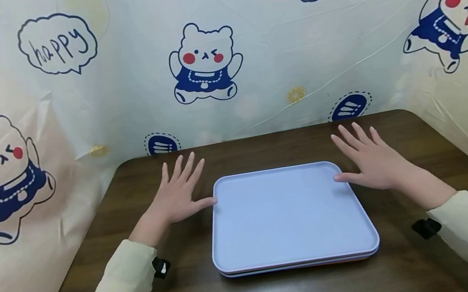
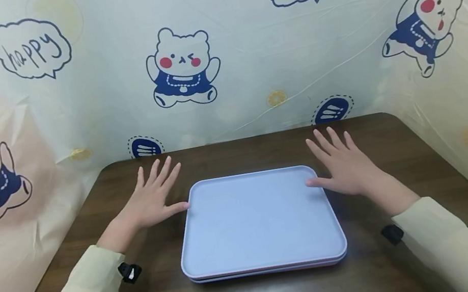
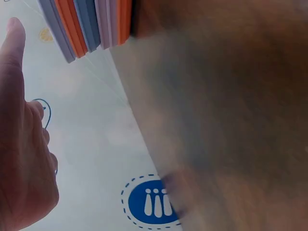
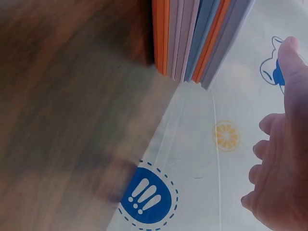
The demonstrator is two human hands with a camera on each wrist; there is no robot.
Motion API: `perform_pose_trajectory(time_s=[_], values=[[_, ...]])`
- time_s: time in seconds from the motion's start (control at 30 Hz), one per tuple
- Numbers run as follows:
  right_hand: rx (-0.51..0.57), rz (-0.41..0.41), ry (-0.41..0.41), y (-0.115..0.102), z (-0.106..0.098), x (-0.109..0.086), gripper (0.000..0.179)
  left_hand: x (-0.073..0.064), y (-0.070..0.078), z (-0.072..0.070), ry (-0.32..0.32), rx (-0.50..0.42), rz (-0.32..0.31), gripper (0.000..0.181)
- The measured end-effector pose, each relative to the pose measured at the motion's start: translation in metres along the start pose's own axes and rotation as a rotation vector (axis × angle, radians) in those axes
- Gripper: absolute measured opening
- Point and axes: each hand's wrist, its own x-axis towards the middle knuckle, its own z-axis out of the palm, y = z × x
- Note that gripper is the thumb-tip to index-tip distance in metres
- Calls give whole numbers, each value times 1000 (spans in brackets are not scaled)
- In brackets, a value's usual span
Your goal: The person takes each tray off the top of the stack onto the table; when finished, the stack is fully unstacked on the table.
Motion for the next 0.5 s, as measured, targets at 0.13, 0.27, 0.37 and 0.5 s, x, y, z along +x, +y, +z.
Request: perform_pose_trajectory(time_s=[0.13, 0.27, 0.37, 0.5], values=[[34, -19, 0, 0, 1, -10, 98, -11, -1, 4, -47, -109, -5, 100], [91, -32, 0, 0, 2, -19, 94, -22, 0, 9, -105, -260, -26, 97], [141, -32, -2, -2, 4, -25, 92, -27, 1, 14, -122, -374, -30, 95], [200, -11, -9, -3, 8, -32, 90, -33, 6, 22, -145, -517, -33, 95]])
